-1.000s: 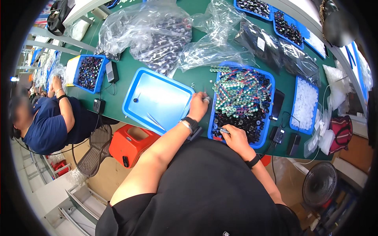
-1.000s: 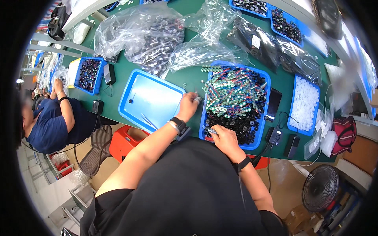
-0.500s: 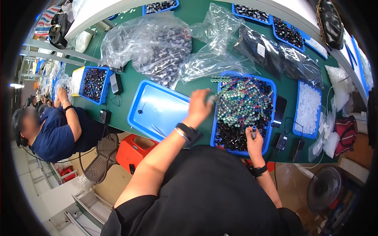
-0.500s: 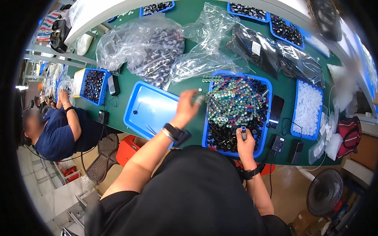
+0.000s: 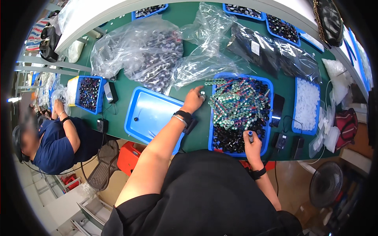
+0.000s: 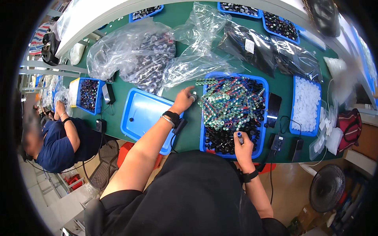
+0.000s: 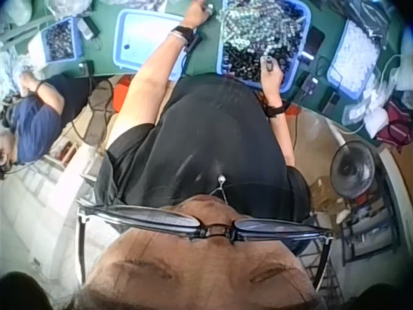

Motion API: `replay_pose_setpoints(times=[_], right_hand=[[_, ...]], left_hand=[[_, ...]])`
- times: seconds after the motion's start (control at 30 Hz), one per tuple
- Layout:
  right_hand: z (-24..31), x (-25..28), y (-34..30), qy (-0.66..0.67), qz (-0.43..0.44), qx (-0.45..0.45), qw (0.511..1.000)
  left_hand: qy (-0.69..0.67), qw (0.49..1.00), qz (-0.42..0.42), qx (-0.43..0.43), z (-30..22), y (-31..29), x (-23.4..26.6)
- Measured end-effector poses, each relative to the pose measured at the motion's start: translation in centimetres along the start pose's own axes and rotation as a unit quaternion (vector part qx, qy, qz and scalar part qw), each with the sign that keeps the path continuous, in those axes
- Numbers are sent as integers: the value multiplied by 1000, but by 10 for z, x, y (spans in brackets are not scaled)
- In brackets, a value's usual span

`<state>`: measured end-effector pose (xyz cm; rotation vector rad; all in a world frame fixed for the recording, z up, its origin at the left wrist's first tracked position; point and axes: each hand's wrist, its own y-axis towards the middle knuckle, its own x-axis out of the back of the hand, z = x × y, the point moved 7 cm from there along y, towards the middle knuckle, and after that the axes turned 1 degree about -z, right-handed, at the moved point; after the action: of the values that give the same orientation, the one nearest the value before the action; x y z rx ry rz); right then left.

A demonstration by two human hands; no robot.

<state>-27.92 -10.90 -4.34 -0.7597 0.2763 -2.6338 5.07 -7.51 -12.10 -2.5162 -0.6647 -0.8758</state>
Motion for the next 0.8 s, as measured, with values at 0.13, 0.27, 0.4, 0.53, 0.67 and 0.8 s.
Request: replay_pose_setpoints(times=[0.13,0.27,0.4,0.53,0.67,0.8], right_hand=[[-9,2,1,15,-9,-6,1000],[-12,15,3,53,-55,5,997],[-28,24,12,86,-76,-6,993],[-18,22,19,3,-71,8,997],[1,5,27,-179,-59,28,982],[-12,4,32,-183,-89,80,976]], left_hand=[[13,1000,-6,-5,8,6,-21],[-141,987,22,71,30,2,-15],[-345,929,19,132,0,-38,22],[-388,917,50,77,-67,-85,18],[-361,922,140,-25,-119,-104,-26],[-204,976,57,-56,-139,-101,2]])
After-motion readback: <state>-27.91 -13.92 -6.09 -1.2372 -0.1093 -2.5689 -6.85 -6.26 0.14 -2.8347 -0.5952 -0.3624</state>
